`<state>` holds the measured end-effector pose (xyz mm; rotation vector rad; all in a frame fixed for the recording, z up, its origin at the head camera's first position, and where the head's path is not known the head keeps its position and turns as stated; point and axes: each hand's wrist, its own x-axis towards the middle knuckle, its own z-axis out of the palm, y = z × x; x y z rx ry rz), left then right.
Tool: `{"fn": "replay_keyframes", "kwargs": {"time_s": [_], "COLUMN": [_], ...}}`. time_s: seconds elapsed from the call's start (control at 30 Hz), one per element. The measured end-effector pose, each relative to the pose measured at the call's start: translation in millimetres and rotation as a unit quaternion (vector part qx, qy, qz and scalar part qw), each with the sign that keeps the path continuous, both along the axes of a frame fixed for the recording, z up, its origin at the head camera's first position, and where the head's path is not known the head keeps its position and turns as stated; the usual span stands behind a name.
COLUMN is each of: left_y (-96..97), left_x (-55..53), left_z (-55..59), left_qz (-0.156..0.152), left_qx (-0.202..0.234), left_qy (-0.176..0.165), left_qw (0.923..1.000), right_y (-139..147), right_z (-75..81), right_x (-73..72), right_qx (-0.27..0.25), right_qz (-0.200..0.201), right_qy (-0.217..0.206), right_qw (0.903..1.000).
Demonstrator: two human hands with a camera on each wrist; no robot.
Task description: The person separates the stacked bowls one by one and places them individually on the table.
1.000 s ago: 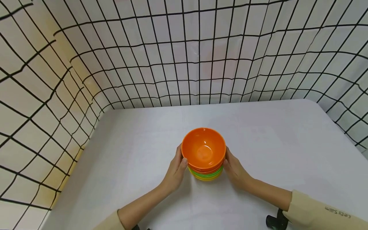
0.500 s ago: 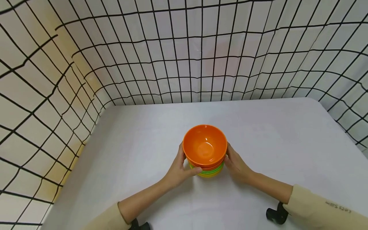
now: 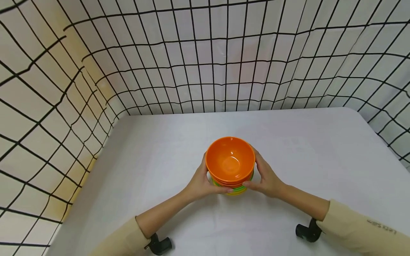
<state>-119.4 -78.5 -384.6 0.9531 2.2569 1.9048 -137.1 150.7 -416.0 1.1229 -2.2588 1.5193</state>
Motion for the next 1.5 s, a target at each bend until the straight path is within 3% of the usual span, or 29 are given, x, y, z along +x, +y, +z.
{"fn": "replay_keyframes", "kwargs": {"time_s": [0.27,0.7,1.2,1.5], "left_y": [0.9,1.2,2.5,0.9], "left_x": [0.6,1.8,0.6,1.3], "left_z": [2.4,3.7,17.9,18.8], "left_qz": [0.011,0.006,0.019,0.011], "left_qx": [-0.004,-0.006,0.008,0.011], "left_qy": [-0.009,-0.019,-0.015,-0.024], "left_qw": [0.9999,0.9998,0.9997,0.9996], "right_y": [-10,-16,-18,-18], "right_z": [25.0,39.2,37.9,34.9], "right_x": [-3.1,1.8,4.9,5.2], "right_qx": [-0.015,-0.003,0.01,0.002], "right_qz": [-0.005,-0.026,-0.048,-0.05], "right_qy": [0.01,-0.026,-0.062,-0.066], "right_qw": [0.9998,0.9993,0.9969,0.9966]}}
